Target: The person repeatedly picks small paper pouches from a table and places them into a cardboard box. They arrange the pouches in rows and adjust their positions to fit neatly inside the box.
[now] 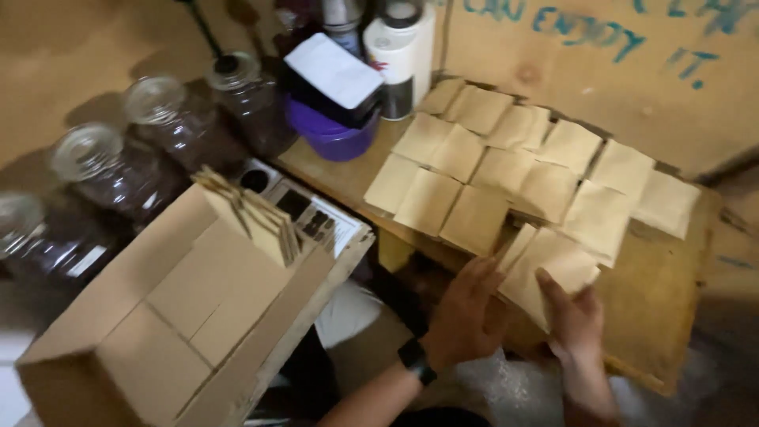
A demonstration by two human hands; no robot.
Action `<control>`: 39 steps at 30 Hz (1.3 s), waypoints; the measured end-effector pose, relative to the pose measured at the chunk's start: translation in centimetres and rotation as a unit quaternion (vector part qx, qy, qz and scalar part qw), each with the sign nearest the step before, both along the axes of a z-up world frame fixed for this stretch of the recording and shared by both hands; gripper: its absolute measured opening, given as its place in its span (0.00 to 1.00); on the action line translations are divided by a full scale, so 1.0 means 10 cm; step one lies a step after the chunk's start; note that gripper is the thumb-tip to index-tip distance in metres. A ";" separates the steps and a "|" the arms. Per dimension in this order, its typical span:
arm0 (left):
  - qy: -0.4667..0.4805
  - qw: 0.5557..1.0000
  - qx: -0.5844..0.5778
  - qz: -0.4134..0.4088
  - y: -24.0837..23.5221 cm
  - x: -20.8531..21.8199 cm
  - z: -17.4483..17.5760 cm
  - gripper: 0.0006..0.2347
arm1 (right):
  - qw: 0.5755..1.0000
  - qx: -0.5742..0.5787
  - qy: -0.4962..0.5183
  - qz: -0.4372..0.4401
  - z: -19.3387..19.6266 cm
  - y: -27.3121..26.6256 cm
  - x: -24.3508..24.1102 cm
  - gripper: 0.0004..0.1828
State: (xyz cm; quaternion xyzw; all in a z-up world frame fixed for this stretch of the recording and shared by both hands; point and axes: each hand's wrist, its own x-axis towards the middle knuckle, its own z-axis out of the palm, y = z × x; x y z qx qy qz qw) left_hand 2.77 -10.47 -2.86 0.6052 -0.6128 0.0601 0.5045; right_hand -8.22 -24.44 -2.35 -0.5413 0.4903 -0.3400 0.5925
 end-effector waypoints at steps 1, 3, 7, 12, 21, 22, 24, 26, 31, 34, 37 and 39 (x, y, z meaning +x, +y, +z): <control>0.102 0.995 0.016 0.017 0.09 -0.02 0.11 0.26 | 1.000 -0.003 0.013 -0.001 0.05 0.03 -0.01 0.17; 0.202 0.978 0.023 0.049 0.24 -0.04 0.24 0.31 | 1.000 -0.010 0.024 0.016 0.22 0.14 0.02 0.23; 0.445 0.886 0.112 0.066 0.53 0.02 0.36 0.30 | 0.984 0.003 0.134 0.117 0.27 0.41 0.17 0.27; 0.505 0.852 0.062 0.119 1.09 -0.06 0.38 0.15 | 0.969 0.027 0.115 0.215 0.31 1.17 0.55 0.33; 0.423 0.814 -0.063 0.393 2.26 -0.25 0.43 0.19 | 0.866 0.028 -0.017 0.499 0.35 2.16 0.95 0.35; 0.395 0.816 -0.052 0.418 2.37 -0.25 0.49 0.18 | 0.849 0.031 0.020 0.527 0.50 2.26 0.99 0.33; 0.366 0.813 -0.047 0.451 2.60 -0.27 0.58 0.19 | 0.824 0.030 0.056 0.562 0.67 2.43 1.08 0.32; 0.352 0.801 -0.049 0.482 2.81 -0.28 0.68 0.26 | 0.785 0.048 -0.057 0.615 0.72 2.57 1.21 0.32; 0.175 0.743 -0.084 0.641 3.32 -0.18 0.65 0.22 | 0.703 -0.193 -0.010 0.685 1.04 2.75 1.94 0.36; 0.029 0.698 -0.022 0.715 3.57 -0.09 0.75 0.17 | 0.607 -0.289 0.061 0.738 1.32 3.03 2.45 0.40; 0.066 0.690 0.015 0.720 3.66 -0.05 0.62 0.19 | 0.518 -0.253 0.111 0.809 1.14 3.29 3.02 0.43; 0.106 0.684 0.033 0.721 3.70 -0.01 0.47 0.23 | 0.476 -0.246 0.149 0.831 1.00 3.47 3.30 0.39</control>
